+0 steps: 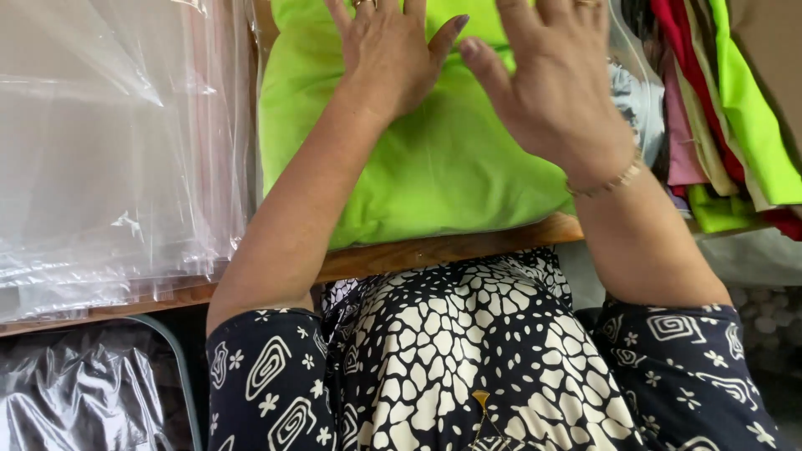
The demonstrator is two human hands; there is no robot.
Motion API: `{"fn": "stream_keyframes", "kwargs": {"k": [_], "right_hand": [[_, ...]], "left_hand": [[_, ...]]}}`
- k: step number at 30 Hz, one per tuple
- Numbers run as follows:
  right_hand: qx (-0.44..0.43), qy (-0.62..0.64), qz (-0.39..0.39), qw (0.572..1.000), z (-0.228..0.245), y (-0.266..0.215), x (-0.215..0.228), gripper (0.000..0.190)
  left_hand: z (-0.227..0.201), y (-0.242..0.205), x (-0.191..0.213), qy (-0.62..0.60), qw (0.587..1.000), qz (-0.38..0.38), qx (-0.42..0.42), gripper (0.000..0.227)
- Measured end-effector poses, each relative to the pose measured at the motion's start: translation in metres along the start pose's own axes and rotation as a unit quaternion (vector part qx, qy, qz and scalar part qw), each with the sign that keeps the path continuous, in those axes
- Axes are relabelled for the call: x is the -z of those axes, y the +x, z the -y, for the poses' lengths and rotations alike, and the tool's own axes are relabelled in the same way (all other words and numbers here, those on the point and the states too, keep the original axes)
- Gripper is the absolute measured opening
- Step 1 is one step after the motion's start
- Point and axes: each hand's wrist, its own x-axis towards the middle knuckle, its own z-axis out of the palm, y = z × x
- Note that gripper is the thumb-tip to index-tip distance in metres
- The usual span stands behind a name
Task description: The person brushes a lime green garment with a feather duster, then places it into a clear plastic bag and smooths the bag to remove wrinkles. The garment remains inside the bag on the table at the end.
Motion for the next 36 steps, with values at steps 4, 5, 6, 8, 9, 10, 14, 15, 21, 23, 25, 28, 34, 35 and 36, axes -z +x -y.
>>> {"fn": "stream_keyframes", "kwargs": {"k": [4, 5, 6, 8, 9, 10, 14, 15, 21, 23, 25, 28, 34, 35, 36], "right_hand": [[-0.122, -0.011, 0.126, 0.984, -0.03, 0.011, -0.062, 0.073], [-0.122, -0.01, 0.126, 0.985, -0.031, 0.007, -0.069, 0.073], [-0.144, -0.007, 0.127, 0.981, -0.033, 0.002, -0.076, 0.07], [-0.168, -0.001, 0.131, 0.977, -0.034, -0.005, -0.084, 0.069], [-0.175, 0.004, 0.139, 0.975, -0.034, -0.005, -0.084, 0.069], [-0.182, 0.007, 0.138, 0.973, -0.036, -0.003, -0.083, 0.069], [-0.184, 0.018, 0.133, 0.974, -0.04, 0.001, -0.09, 0.067], [-0.191, 0.027, 0.143, 0.971, -0.041, 0.004, -0.09, 0.068], [-0.201, 0.025, 0.153, 0.967, -0.046, 0.013, -0.1, 0.068], [-0.198, 0.023, 0.148, 0.969, -0.044, 0.008, -0.1, 0.066], [-0.192, 0.022, 0.138, 0.971, -0.04, 0.002, -0.098, 0.068], [-0.182, 0.022, 0.131, 0.974, -0.04, -0.003, -0.098, 0.069], [-0.195, 0.023, 0.143, 0.97, -0.048, 0.016, -0.104, 0.068], [-0.193, 0.022, 0.143, 0.97, -0.048, 0.015, -0.104, 0.068], [-0.193, 0.02, 0.142, 0.971, -0.047, 0.011, -0.105, 0.068]], "left_hand": [[0.02, 0.004, -0.024, 0.048, 0.997, 0.021, 0.054, 0.091], [0.019, 0.004, -0.025, 0.049, 0.997, 0.021, 0.055, 0.091], [0.017, 0.002, -0.027, 0.064, 0.997, 0.018, 0.044, 0.088], [0.015, 0.0, -0.032, 0.079, 0.996, 0.02, 0.034, 0.086], [0.015, -0.001, -0.033, 0.075, 0.996, 0.025, 0.04, 0.085], [0.014, 0.003, -0.032, 0.072, 0.996, 0.023, 0.041, 0.084], [0.01, 0.004, -0.025, 0.064, 0.994, 0.06, 0.066, 0.081], [0.011, 0.007, -0.026, 0.062, 0.994, 0.058, 0.07, 0.081], [0.016, 0.017, -0.037, 0.059, 0.995, 0.032, 0.07, 0.079], [0.013, 0.012, -0.037, 0.058, 0.996, 0.024, 0.067, 0.078], [0.007, 0.005, -0.031, 0.075, 0.991, 0.07, 0.084, 0.078], [0.008, 0.003, -0.038, 0.072, 0.993, 0.052, 0.076, 0.078], [0.008, 0.021, -0.038, 0.077, 0.991, 0.059, 0.097, 0.077], [0.009, 0.02, -0.038, 0.077, 0.991, 0.057, 0.098, 0.077], [0.009, 0.017, -0.04, 0.078, 0.991, 0.059, 0.095, 0.078]]}}
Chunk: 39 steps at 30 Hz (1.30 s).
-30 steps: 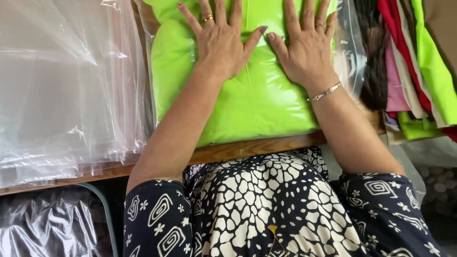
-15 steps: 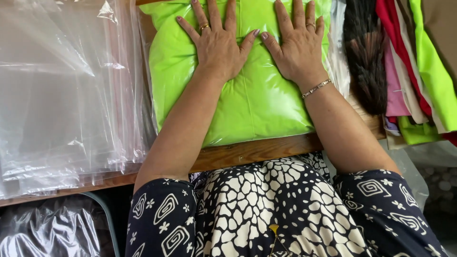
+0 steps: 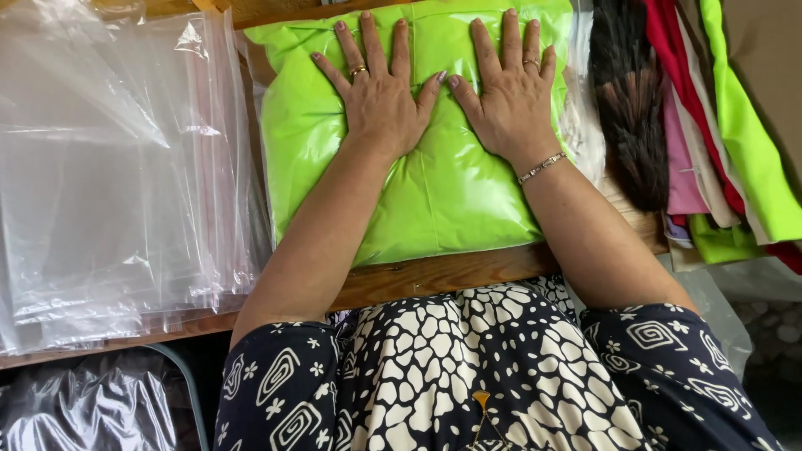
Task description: The person brushes a lime green garment with a feather duster, then places it into a clear plastic bag and smooths the bag to remove wrinkles. The garment remains inside the bag on the table at the end.
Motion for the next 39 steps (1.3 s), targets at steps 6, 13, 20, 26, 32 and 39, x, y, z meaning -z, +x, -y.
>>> {"fn": "stream_keyframes", "kwargs": {"k": [6, 13, 20, 26, 32, 39], "right_hand": [[0.01, -0.006, -0.002, 1.0, 0.0, -0.004, -0.001, 0.066], [0.009, -0.001, -0.008, 1.0, -0.001, -0.006, -0.002, 0.067], [0.003, 0.01, 0.007, 1.0, 0.0, 0.003, 0.0, 0.07], [0.007, 0.006, -0.006, 1.0, 0.001, -0.002, 0.001, 0.067], [-0.004, 0.019, 0.011, 1.0, 0.0, 0.005, 0.001, 0.07], [-0.002, 0.024, 0.002, 1.0, -0.001, 0.007, 0.001, 0.068]], "left_hand": [[0.002, -0.002, -0.006, -0.006, 1.0, -0.01, -0.008, 0.078], [0.001, -0.003, -0.007, -0.017, 1.0, -0.019, -0.012, 0.079], [0.001, 0.004, -0.008, -0.009, 1.0, -0.006, -0.006, 0.079], [0.002, 0.001, -0.008, -0.008, 1.0, -0.013, -0.008, 0.078], [0.001, 0.008, -0.009, -0.008, 1.0, -0.007, 0.0, 0.079], [0.003, 0.01, -0.013, -0.017, 1.0, -0.023, -0.006, 0.08]]}}
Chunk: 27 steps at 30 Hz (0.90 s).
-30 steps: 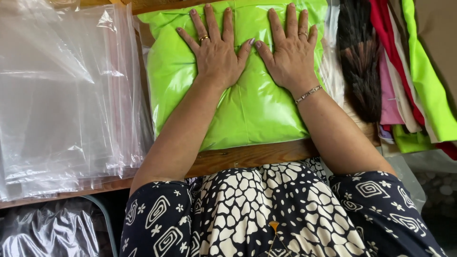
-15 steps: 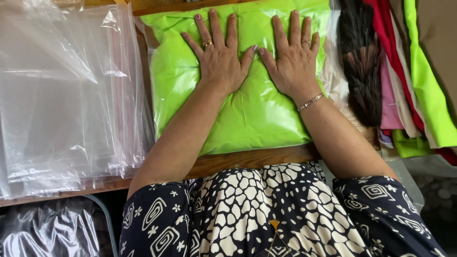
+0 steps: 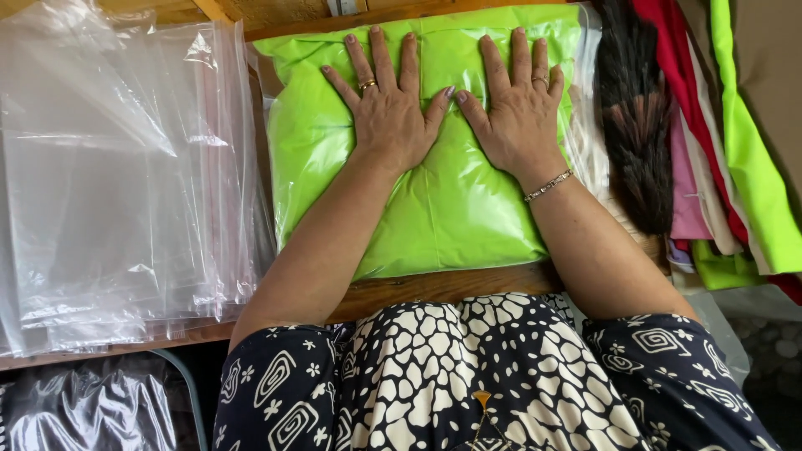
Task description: The person brushes a lime green garment with a feather duster, then places it into a clear plastic bag and smooths the bag to remove wrinkles. The garment remains inside the bag on the table at the end.
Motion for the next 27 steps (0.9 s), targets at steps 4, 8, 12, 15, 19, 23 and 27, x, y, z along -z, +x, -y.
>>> {"fn": "stream_keyframes", "kwargs": {"k": [4, 8, 12, 15, 19, 23, 27], "right_hand": [[0.004, 0.0, -0.01, 1.0, -0.003, 0.0, -0.001, 0.067], [0.012, 0.01, -0.01, 1.0, -0.004, 0.0, 0.005, 0.068], [0.009, 0.038, 0.025, 0.999, -0.001, -0.003, 0.022, 0.07], [0.01, 0.05, 0.035, 0.998, 0.009, -0.014, 0.055, 0.075], [0.128, -0.012, 0.037, 0.991, 0.027, -0.042, 0.102, 0.074], [0.192, -0.05, 0.151, 0.968, 0.052, -0.055, 0.104, 0.072], [0.296, -0.045, 0.132, 0.945, 0.083, -0.06, 0.101, 0.072]], "left_hand": [[0.001, -0.001, 0.0, -0.009, 1.0, -0.006, -0.003, 0.081], [0.001, 0.0, -0.001, -0.006, 1.0, -0.009, 0.0, 0.079], [0.0, -0.002, 0.002, -0.002, 1.0, 0.003, 0.005, 0.082], [-0.001, -0.002, 0.009, -0.008, 1.0, 0.027, 0.009, 0.084], [0.0, -0.001, 0.007, -0.008, 0.999, 0.035, -0.002, 0.084], [-0.001, 0.0, 0.003, 0.006, 1.0, 0.028, 0.003, 0.086], [-0.001, 0.002, 0.002, 0.014, 0.999, 0.045, 0.017, 0.082]]}}
